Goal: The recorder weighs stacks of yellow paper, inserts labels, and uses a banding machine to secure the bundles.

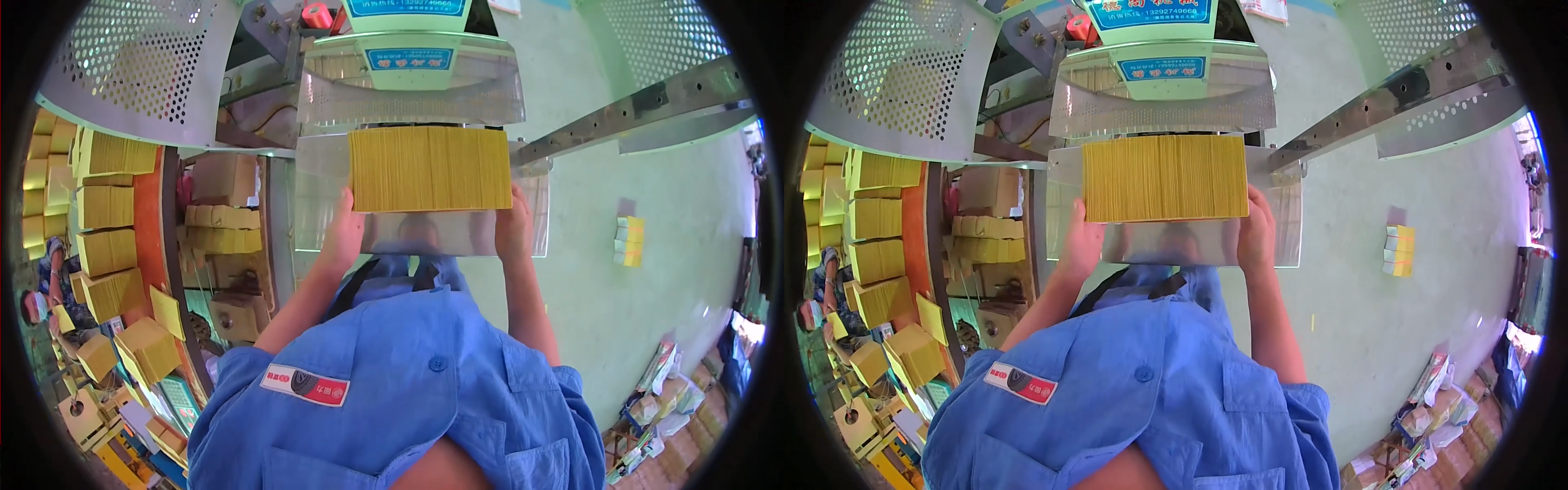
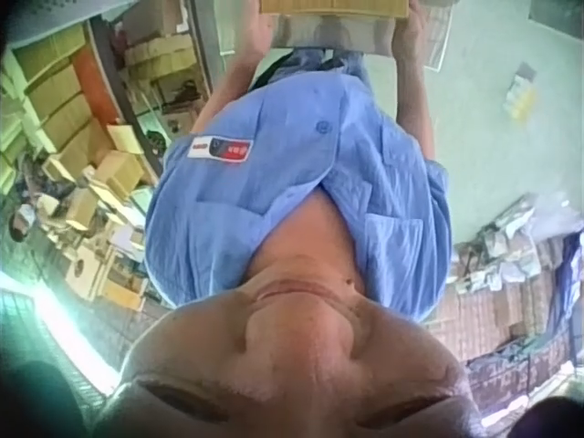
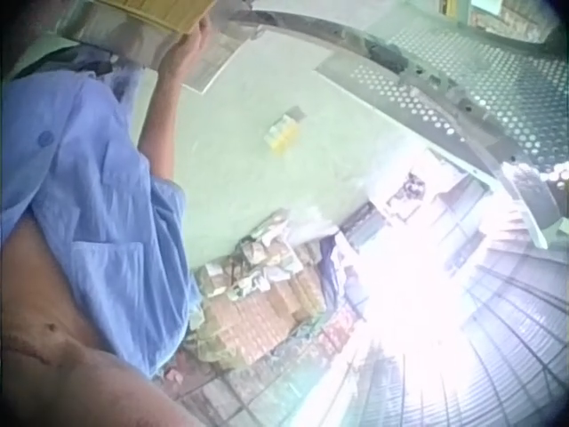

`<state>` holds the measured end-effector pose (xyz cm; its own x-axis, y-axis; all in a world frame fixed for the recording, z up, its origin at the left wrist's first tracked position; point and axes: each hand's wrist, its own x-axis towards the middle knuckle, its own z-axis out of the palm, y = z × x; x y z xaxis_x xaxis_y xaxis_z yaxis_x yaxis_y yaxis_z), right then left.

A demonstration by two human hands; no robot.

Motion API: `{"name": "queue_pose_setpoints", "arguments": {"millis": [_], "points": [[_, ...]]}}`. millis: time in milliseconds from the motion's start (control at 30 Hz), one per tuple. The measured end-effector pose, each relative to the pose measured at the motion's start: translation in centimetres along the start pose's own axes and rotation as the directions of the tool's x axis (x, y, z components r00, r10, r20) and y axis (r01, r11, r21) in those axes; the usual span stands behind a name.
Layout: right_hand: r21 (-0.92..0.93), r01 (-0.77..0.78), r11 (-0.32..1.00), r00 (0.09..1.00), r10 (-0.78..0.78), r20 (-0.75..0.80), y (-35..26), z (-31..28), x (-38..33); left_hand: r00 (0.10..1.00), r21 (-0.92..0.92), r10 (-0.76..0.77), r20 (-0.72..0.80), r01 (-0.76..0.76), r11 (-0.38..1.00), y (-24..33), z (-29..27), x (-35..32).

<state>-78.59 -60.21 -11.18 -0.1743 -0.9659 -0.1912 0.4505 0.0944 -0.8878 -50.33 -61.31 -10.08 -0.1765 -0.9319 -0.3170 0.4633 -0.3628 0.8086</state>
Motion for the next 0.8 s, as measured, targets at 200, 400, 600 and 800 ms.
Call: {"name": "queue_pose_setpoints", "arguments": {"millis": [200,400,600,800], "points": [[-0.486,0.29,0.824,0.938,-0.347,-0.029,-6.0,2.8,1.1,0.992,0.288,0.13,-0.011,-0.121,0.95,4.0,2.7,1.8],[-0.876,0.45,-0.176,0.828,-0.285,0.483,-4.6,5.2,2.0,0.875,0.881,0.428,0.227,-0.372,0.292,0.1,4.0,4.1],[-0.852,0.522,0.044,0.794,-0.389,0.466,-5.6,4.8,2.1,0.997,0.319,0.018,0.071,-0.04,0.947,5.8,1.6,3.3],[-0.318,0.063,0.946,0.997,-0.074,-0.025,-0.8,-4.9,4.8,0.969,0.48,0.247,0.033,-0.232,0.846,-1.5,-7.5,8.0]]}}
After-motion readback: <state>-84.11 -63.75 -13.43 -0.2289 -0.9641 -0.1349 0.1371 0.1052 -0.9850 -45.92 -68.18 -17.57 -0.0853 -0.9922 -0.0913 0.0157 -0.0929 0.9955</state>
